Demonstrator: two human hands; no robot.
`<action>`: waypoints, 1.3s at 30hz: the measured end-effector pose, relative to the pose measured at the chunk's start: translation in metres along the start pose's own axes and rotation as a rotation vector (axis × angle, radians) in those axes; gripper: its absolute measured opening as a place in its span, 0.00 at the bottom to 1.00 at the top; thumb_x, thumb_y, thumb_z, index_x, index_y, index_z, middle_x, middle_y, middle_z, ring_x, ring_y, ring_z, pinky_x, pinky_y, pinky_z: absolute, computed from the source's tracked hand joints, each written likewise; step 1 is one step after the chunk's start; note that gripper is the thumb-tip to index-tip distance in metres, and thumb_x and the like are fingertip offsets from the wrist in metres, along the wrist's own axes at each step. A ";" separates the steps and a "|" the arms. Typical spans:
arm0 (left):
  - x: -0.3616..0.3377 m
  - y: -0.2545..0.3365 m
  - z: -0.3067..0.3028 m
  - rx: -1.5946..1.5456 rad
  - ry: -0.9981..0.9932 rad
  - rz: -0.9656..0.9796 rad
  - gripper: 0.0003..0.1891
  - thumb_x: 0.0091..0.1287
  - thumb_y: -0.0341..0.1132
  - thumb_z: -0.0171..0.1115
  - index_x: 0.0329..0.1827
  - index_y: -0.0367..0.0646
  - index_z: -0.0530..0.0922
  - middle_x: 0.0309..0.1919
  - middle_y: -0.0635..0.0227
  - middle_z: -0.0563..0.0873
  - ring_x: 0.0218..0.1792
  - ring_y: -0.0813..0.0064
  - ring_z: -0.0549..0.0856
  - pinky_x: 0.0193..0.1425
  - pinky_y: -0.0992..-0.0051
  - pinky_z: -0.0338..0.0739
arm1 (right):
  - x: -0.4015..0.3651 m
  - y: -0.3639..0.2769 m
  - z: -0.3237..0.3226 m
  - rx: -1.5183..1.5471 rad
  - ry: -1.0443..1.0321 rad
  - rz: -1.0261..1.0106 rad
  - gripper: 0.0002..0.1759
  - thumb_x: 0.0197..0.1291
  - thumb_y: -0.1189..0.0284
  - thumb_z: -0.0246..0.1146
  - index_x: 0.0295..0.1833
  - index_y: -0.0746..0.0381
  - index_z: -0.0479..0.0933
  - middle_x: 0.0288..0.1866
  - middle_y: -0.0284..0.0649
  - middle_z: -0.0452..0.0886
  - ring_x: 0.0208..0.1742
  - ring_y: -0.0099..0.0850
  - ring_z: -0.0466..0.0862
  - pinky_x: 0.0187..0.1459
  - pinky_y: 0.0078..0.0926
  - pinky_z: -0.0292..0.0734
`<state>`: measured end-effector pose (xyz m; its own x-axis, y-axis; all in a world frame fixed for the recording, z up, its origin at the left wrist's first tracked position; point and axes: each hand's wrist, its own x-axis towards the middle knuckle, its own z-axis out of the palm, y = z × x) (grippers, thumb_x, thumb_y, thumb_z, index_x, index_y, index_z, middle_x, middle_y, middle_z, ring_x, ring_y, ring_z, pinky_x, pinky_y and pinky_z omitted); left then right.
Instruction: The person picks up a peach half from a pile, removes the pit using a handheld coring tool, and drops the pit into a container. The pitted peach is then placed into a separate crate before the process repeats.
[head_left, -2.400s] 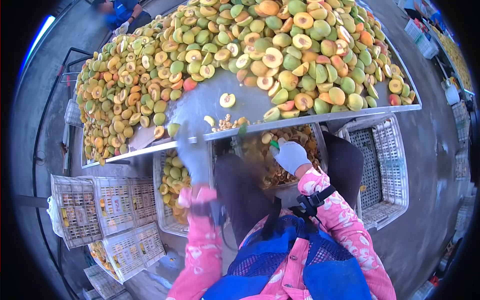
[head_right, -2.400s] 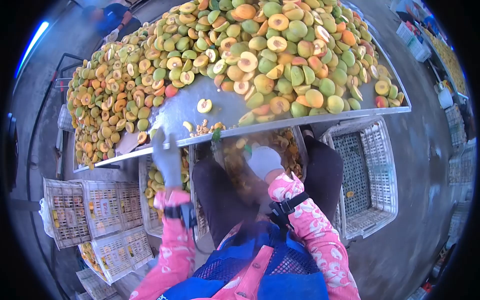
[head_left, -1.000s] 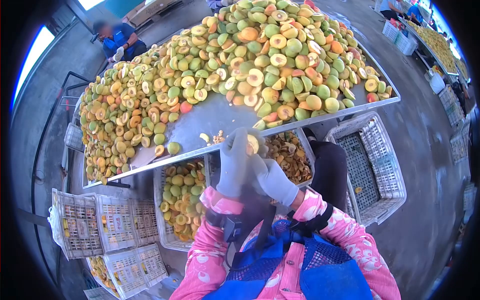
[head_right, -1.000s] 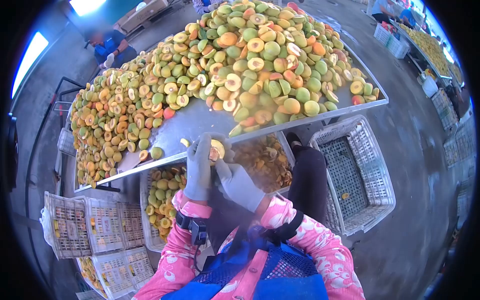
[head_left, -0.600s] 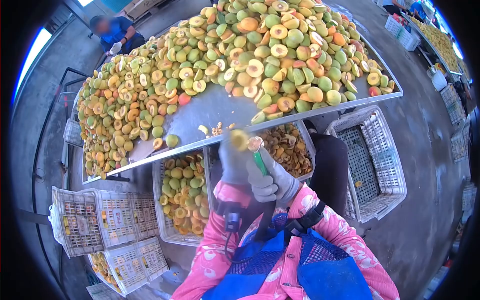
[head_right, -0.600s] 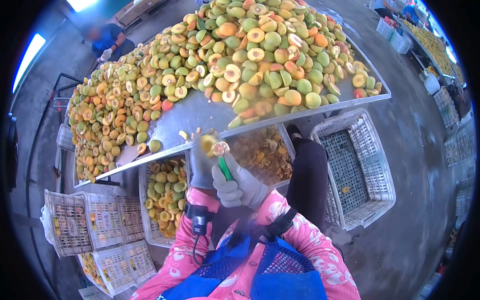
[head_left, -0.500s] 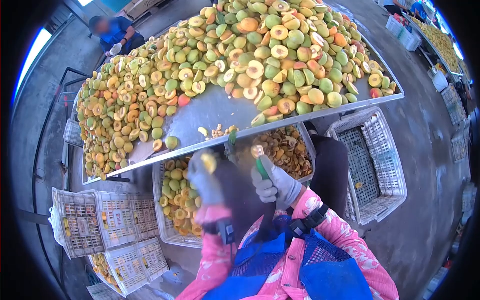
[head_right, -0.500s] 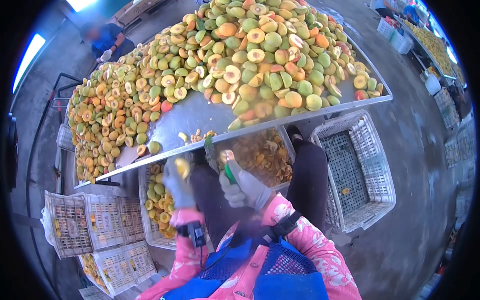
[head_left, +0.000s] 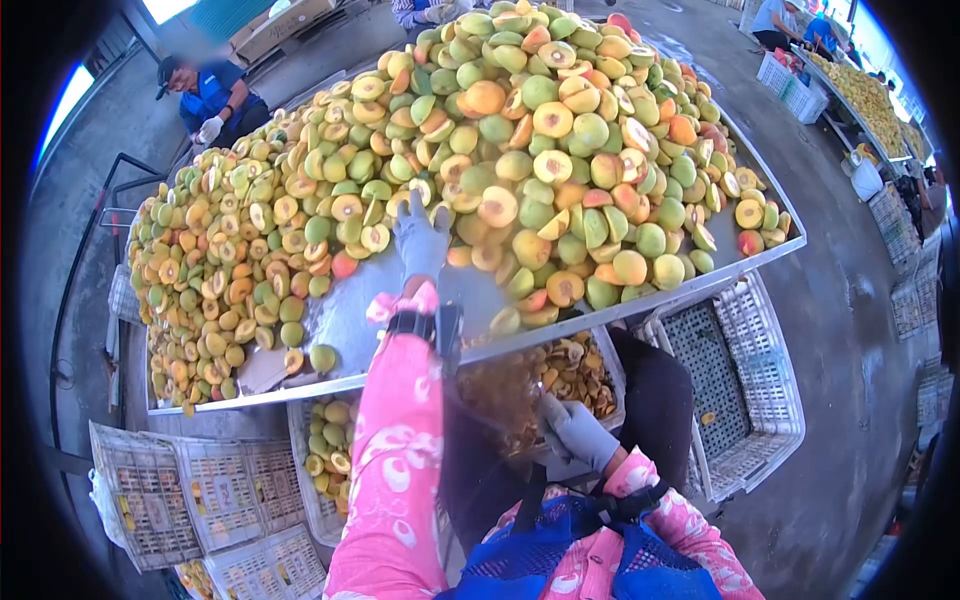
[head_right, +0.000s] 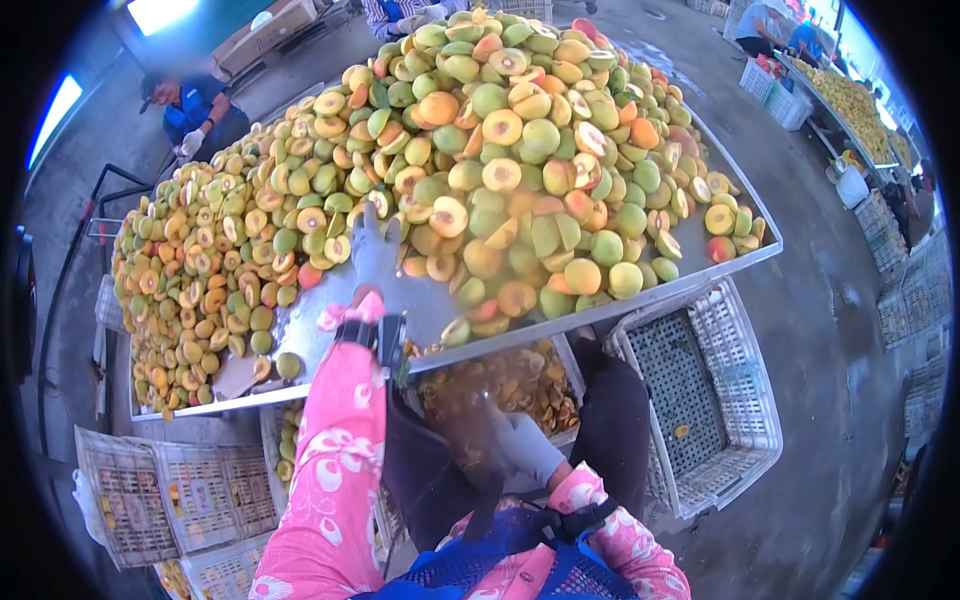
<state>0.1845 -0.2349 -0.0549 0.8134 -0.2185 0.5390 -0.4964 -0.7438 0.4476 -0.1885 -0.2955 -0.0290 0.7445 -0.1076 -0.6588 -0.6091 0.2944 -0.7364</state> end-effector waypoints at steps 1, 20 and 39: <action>0.004 0.007 0.005 -0.008 0.002 -0.002 0.29 0.64 0.48 0.61 0.64 0.41 0.72 0.62 0.43 0.72 0.61 0.43 0.73 0.65 0.54 0.69 | 0.003 0.000 -0.002 -0.005 0.007 -0.001 0.31 0.70 0.45 0.47 0.30 0.62 0.73 0.14 0.30 0.66 0.09 0.22 0.64 0.11 0.24 0.61; -0.171 0.102 -0.164 -0.825 -0.236 -0.183 0.19 0.76 0.43 0.48 0.54 0.35 0.75 0.44 0.63 0.83 0.43 0.75 0.82 0.45 0.77 0.78 | -0.012 -0.062 0.060 -0.212 0.150 -0.734 0.15 0.71 0.67 0.52 0.38 0.68 0.76 0.26 0.51 0.77 0.26 0.37 0.74 0.32 0.34 0.72; -0.180 0.133 -0.216 -0.895 -0.287 -0.184 0.11 0.71 0.34 0.52 0.40 0.38 0.81 0.28 0.67 0.84 0.28 0.83 0.78 0.32 0.81 0.75 | -0.064 -0.055 0.046 0.464 -0.675 0.155 0.31 0.70 0.39 0.41 0.33 0.56 0.70 0.15 0.22 0.53 0.11 0.16 0.52 0.13 0.18 0.48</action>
<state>-0.0940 -0.1582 0.0617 0.8863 -0.3811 0.2632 -0.3040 -0.0498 0.9514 -0.1895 -0.2615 0.0608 0.7555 0.5149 -0.4051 -0.6535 0.6365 -0.4097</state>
